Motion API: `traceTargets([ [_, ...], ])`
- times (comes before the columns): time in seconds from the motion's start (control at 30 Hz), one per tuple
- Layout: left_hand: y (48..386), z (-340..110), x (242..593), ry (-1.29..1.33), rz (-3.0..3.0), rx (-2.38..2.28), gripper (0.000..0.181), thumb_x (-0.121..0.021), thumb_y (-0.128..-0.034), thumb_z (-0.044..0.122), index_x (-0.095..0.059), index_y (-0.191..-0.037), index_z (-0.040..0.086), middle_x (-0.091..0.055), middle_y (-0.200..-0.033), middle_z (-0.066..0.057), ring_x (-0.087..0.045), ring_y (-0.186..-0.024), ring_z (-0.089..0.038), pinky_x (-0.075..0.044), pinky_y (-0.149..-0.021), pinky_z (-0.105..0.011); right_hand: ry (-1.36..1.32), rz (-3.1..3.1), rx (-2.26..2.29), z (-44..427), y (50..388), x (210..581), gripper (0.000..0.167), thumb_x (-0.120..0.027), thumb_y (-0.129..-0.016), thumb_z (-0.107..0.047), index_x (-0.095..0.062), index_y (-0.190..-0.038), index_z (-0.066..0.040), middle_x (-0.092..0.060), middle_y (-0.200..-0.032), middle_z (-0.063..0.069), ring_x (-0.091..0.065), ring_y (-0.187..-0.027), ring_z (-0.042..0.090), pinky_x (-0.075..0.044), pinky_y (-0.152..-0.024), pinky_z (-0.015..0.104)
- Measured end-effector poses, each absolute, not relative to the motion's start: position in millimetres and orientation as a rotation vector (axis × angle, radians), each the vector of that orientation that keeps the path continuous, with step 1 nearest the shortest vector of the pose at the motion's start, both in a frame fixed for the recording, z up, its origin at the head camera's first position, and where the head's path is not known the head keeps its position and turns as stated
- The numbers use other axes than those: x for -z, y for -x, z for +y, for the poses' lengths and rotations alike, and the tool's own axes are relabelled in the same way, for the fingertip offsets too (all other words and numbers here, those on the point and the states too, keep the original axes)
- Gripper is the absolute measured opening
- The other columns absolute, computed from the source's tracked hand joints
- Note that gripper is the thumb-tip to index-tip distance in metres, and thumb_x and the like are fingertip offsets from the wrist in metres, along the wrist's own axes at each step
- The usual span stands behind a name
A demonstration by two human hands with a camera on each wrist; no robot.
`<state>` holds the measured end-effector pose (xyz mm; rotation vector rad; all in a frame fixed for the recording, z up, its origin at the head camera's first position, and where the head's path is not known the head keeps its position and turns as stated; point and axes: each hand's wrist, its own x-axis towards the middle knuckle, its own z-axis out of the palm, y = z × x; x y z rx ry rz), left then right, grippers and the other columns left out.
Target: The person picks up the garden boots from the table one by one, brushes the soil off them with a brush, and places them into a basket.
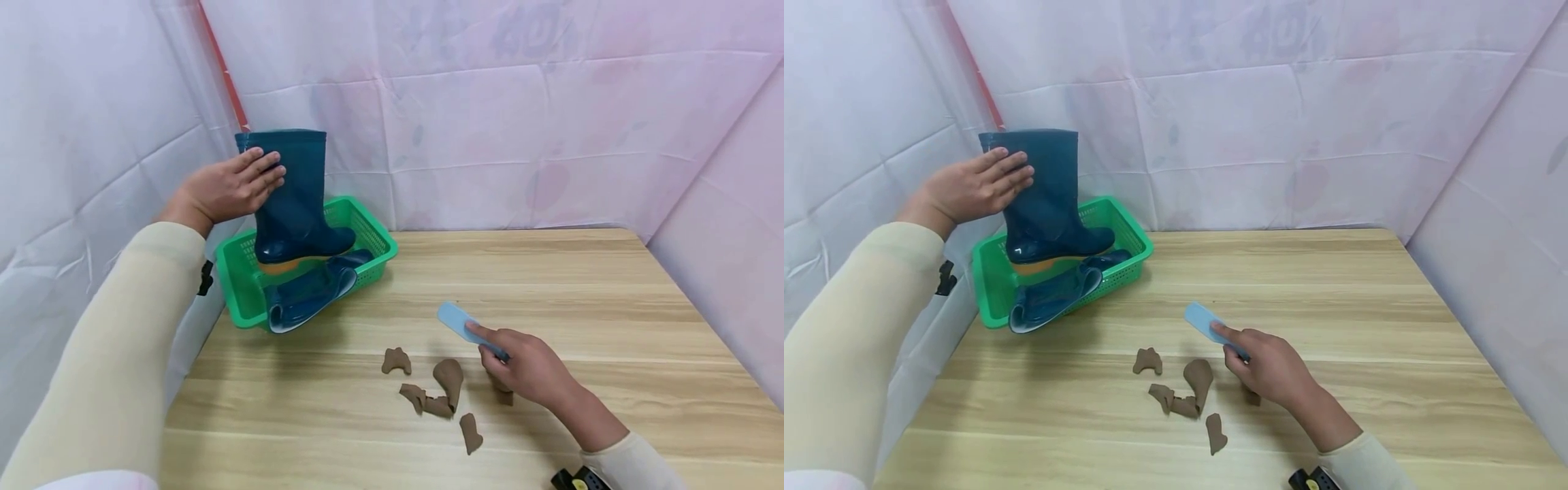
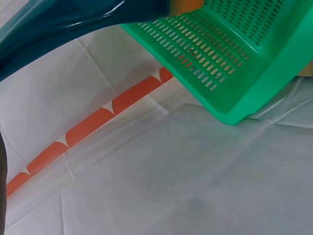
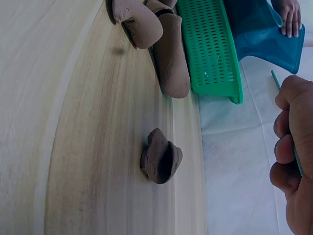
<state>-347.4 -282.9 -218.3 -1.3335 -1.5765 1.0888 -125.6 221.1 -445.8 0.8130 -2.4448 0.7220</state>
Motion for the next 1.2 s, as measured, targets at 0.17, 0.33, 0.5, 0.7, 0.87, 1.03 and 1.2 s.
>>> traceTargets([
  [0.17, 349.1, -286.1, 221.3, 1.299, -1.571, -1.092, 0.045, -0.034, -0.1049, -0.008, -0.072, -0.127, 0.001, -0.065, -0.131, -0.021, -0.057, -0.13, -0.036, -0.035, -0.116, -0.047, -0.812, -2.438, -0.715, 221.4, 124.7, 446.9, 0.045, -0.073, -0.085, -0.004, -0.073, -0.129, -0.011, -0.06, -0.078, -0.014, -0.033, -0.057, -0.003, -0.035, -0.051, 0.016],
  [0.33, 349.3, -288.3, 225.5, 1.252, -1.522, -1.096, 0.047, -0.031, -0.1061, -0.009, -0.073, -0.125, -0.001, -0.066, -0.128, -0.021, -0.058, -0.129, -0.037, -0.037, -0.115, -0.047, -0.825, -2.441, -0.716, 220.6, 124.4, 447.6, 0.045, -0.073, -0.085, -0.004, -0.073, -0.13, -0.01, -0.06, -0.078, -0.014, -0.033, -0.057, -0.003, -0.035, -0.052, 0.017],
  [0.5, 348.6, -290.9, 238.0, 1.241, -1.477, -1.169, 0.058, -0.019, -0.1075, -0.009, -0.073, -0.124, -0.001, -0.067, -0.128, -0.02, -0.06, -0.128, -0.033, -0.039, -0.114, -0.045, -0.833, -2.439, -0.72, 219.1, 123.2, 448.1, 0.045, -0.074, -0.084, -0.003, -0.073, -0.129, -0.01, -0.063, -0.081, -0.012, -0.035, -0.057, -0.002, -0.035, -0.052, 0.016],
  [0.7, 344.6, -299.1, 256.6, 1.299, -1.539, -1.267, 0.067, -0.008, -0.1068, -0.009, -0.071, -0.128, 0.001, -0.065, -0.132, -0.021, -0.055, -0.133, -0.034, -0.037, -0.116, -0.047, -0.837, -2.416, -0.726, 217.1, 122.3, 448.7, 0.048, -0.074, -0.082, 0.0, -0.074, -0.129, -0.011, -0.063, -0.08, -0.012, -0.034, -0.058, -0.003, -0.034, -0.051, 0.016],
  [0.87, 338.2, -311.4, 272.2, 1.274, -1.586, -1.094, 0.06, -0.016, -0.1082, -0.008, -0.073, -0.126, 0.003, -0.066, -0.13, -0.021, -0.058, -0.13, -0.034, -0.039, -0.115, -0.046, -0.862, -2.387, -0.736, 215.0, 123.2, 448.2, 0.048, -0.074, -0.082, 0.0, -0.073, -0.129, -0.01, -0.062, -0.079, -0.012, -0.034, -0.058, -0.003, -0.034, -0.051, 0.016],
  [1.03, 328.4, -319.8, 291.7, 1.182, -1.516, -0.95, 0.05, -0.039, -0.101, -0.018, -0.059, -0.14, 0.004, -0.062, -0.141, -0.01, -0.052, -0.135, -0.028, -0.042, -0.112, -0.042, -0.869, -2.38, -0.742, 213.9, 125.0, 446.7, 0.048, -0.075, -0.081, 0.001, -0.074, -0.128, -0.01, -0.062, -0.079, -0.012, -0.035, -0.059, -0.003, -0.036, -0.052, 0.017],
  [1.2, 313.0, -327.7, 306.7, 1.02, -1.7, -0.794, 0.089, -0.067, -0.0833, -0.023, -0.033, -0.156, 0.016, -0.036, -0.157, -0.007, -0.039, -0.141, -0.029, -0.041, -0.112, -0.047, -0.855, -2.393, -0.74, 213.0, 126.7, 447.0, 0.047, -0.076, -0.081, 0.0, -0.074, -0.127, -0.01, -0.062, -0.079, -0.012, -0.036, -0.059, -0.002, -0.036, -0.052, 0.017],
])
